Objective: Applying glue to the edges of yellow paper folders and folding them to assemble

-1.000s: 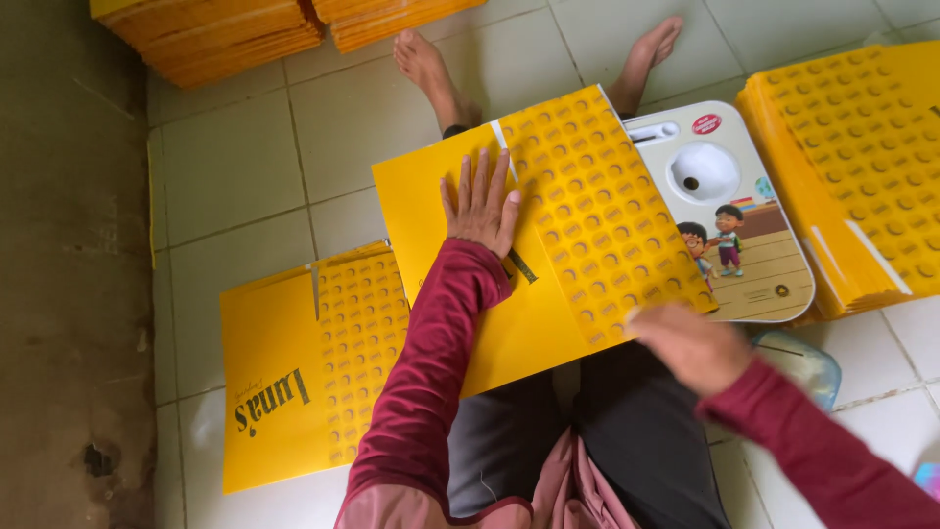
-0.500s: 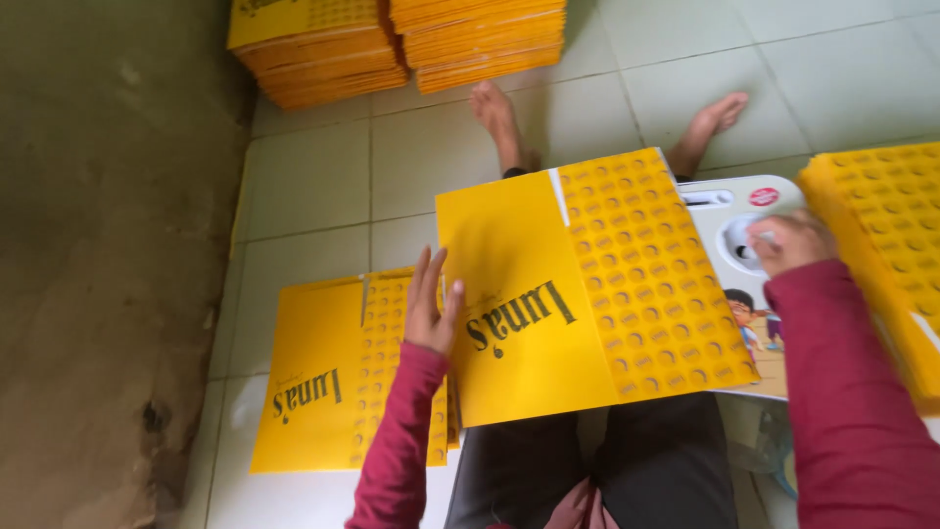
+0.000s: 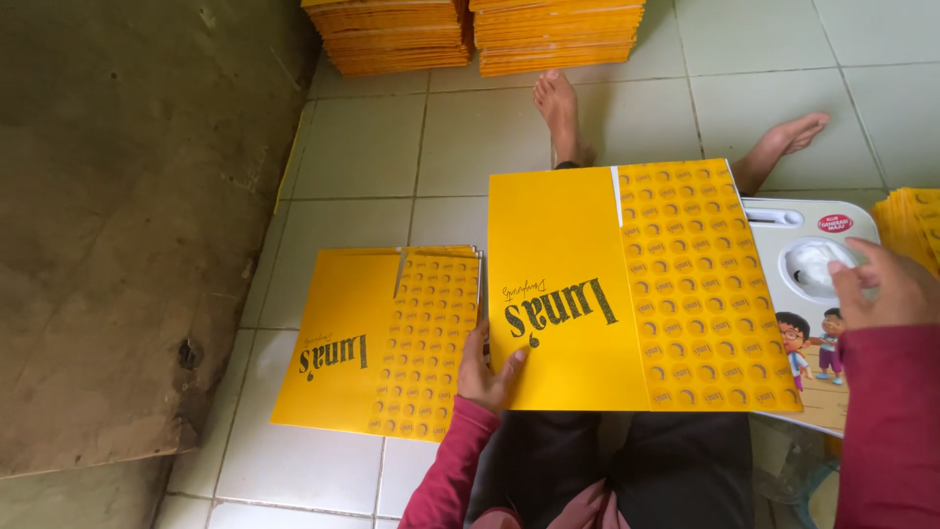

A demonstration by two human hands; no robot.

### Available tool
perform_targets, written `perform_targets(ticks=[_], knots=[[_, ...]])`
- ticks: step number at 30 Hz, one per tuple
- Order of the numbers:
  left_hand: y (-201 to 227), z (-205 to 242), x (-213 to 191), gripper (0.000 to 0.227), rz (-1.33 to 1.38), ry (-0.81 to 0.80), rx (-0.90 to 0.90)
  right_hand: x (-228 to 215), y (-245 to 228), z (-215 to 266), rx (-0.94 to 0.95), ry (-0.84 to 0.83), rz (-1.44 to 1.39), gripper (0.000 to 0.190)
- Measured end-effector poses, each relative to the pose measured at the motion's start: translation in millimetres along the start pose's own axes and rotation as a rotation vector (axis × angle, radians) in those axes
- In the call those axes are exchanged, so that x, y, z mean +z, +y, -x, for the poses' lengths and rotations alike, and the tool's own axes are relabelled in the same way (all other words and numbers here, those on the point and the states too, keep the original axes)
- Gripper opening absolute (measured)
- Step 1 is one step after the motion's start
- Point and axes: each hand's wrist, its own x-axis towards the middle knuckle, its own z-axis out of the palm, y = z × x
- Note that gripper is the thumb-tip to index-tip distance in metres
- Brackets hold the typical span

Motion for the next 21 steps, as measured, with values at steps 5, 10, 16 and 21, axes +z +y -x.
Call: perform_targets(ticks=[5,10,16,21], knots=[[-13.0,14.8,-34.7,0.081,0.022,0.071,-0.030,25.6,-41.2,62.8,-0.136,-0.207,0.104,0.025],[-3.3,39.1,-109.2,0.088,0.368,-0.005,-0.171,14.2,-160.7,109.9,-0.002,-0.238,-0.201,0.056],[-63.4,42.9,-233.6,0.082,0.254,0.184,-0.022,33.0,-288.1,95.1,-0.360,-0.157,-0.520,0.045],[-183.1,18.2,-367.9,0.077,0.127,0.296,-0.163,59.5,-402.7,140.0,-0.545,-0.219,-0.598,0.046]])
